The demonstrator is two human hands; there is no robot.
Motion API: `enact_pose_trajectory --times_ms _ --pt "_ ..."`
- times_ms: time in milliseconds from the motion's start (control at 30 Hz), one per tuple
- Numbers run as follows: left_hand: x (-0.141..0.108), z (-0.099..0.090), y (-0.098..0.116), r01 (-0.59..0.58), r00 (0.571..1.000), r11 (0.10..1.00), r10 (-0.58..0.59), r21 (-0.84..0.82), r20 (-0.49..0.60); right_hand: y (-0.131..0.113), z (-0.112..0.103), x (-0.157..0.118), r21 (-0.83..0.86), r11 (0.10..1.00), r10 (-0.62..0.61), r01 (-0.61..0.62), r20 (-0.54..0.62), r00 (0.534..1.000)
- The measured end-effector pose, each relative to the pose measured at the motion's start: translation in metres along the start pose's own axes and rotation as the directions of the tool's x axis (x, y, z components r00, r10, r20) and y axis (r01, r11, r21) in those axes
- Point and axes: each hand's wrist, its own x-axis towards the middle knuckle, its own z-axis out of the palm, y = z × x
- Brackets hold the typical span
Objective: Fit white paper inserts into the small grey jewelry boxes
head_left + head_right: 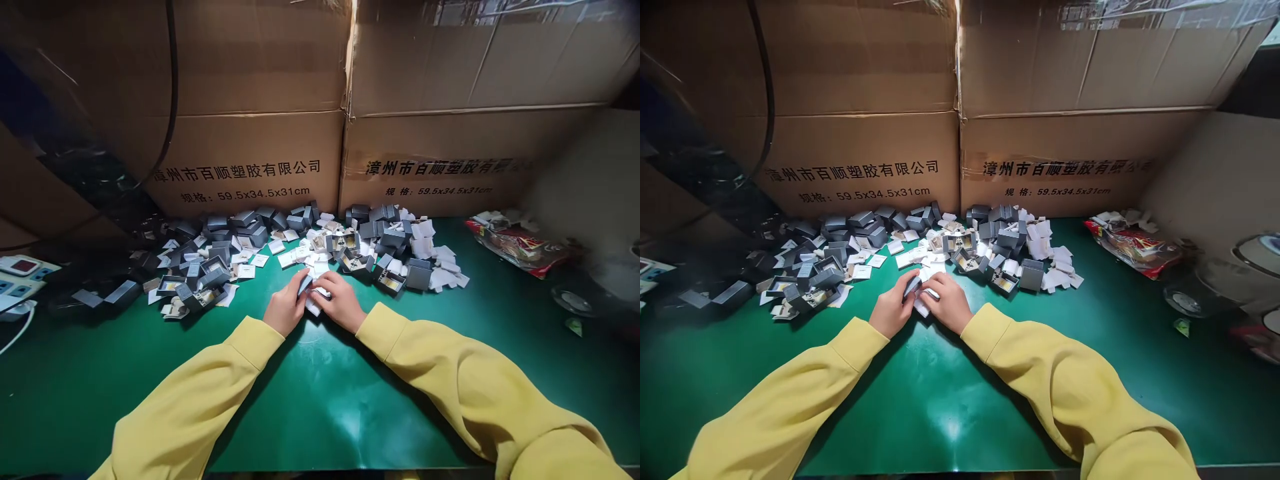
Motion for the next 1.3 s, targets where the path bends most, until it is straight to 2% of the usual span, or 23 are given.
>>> enact_pose_trajectory --times_ms 100,233,333,433,533,600,667,733,833,933,1000,1067,1167,1233,1300 --pt "-0.001 -0.001 0.001 0.049 0.999 0.999 -0.05 -0.015 -0.023 0.002 -0.002 -0.001 -0.076 0.992 -0.091 0.099 0.101 0.991" --pt "-0.002 0.0 0.001 0.013 1.0 1.0 -0.013 -0.013 -0.012 0.002 -0.006 0.0 -0.243 0.957 -0.103 0.157 0.219 0.97" --pt "-0.002 -0.001 0.001 0.006 1.0 0.999 -0.006 -0.036 0.003 0.001 -0.008 0.001 -0.289 0.939 -0.114 0.186 0.248 0.962" --pt "0.002 -0.006 -0.002 0.016 0.999 0.987 -0.011 -0.159 0.032 0.002 -0.006 0.001 -0.308 0.934 -0.106 0.18 0.242 0.965" --pt "0.007 -0.011 -0.011 0.061 0.983 0.935 0.004 -0.35 0.182 0.005 -0.004 0.0 -0.304 0.935 -0.114 0.184 0.234 0.965" --pt "0.01 -0.012 -0.018 0.125 0.95 0.877 0.029 -0.464 0.31 0.007 -0.004 -0.001 -0.281 0.942 -0.121 0.181 0.22 0.968" --pt "0.009 -0.012 -0.022 0.167 0.926 0.816 0.064 -0.553 0.373 0.006 -0.003 -0.001 -0.232 0.957 -0.131 0.176 0.194 0.972" --pt "0.008 -0.013 -0.018 0.162 0.936 0.771 0.077 -0.616 0.343 0.002 -0.002 -0.001 -0.146 0.976 -0.141 0.161 0.14 0.98" --pt "0.012 -0.016 0.004 0.087 0.987 0.793 0.015 -0.603 0.162 -0.005 -0.007 0.004 0.024 0.996 -0.089 0.089 0.005 0.996" --pt "0.039 -0.014 0.039 -0.022 0.999 0.91 0.003 -0.415 -0.048 -0.001 -0.031 0.019 0.135 0.991 0.016 -0.001 -0.112 0.994" --pt "0.07 -0.006 0.065 -0.11 0.992 0.954 0.086 -0.28 -0.094 0.013 -0.062 0.032 0.134 0.99 0.059 -0.035 -0.176 0.983" --pt "0.107 0.005 0.091 -0.185 0.981 0.965 0.172 -0.187 -0.085 0.033 -0.1 0.043 0.107 0.992 0.085 -0.067 -0.178 0.98" --pt "0.154 0.024 0.128 -0.2 0.98 0.976 0.198 -0.087 -0.033 0.065 -0.157 0.051 -0.032 0.985 0.163 -0.171 -0.176 0.971" --pt "0.175 0.034 0.15 -0.183 0.983 0.983 0.182 -0.017 -0.008 0.083 -0.183 0.051 -0.129 0.956 0.235 -0.265 -0.207 0.95" --pt "0.187 0.043 0.166 -0.18 0.984 0.98 0.18 0.078 0.011 0.097 -0.196 0.049 -0.213 0.888 0.333 -0.409 -0.316 0.888"
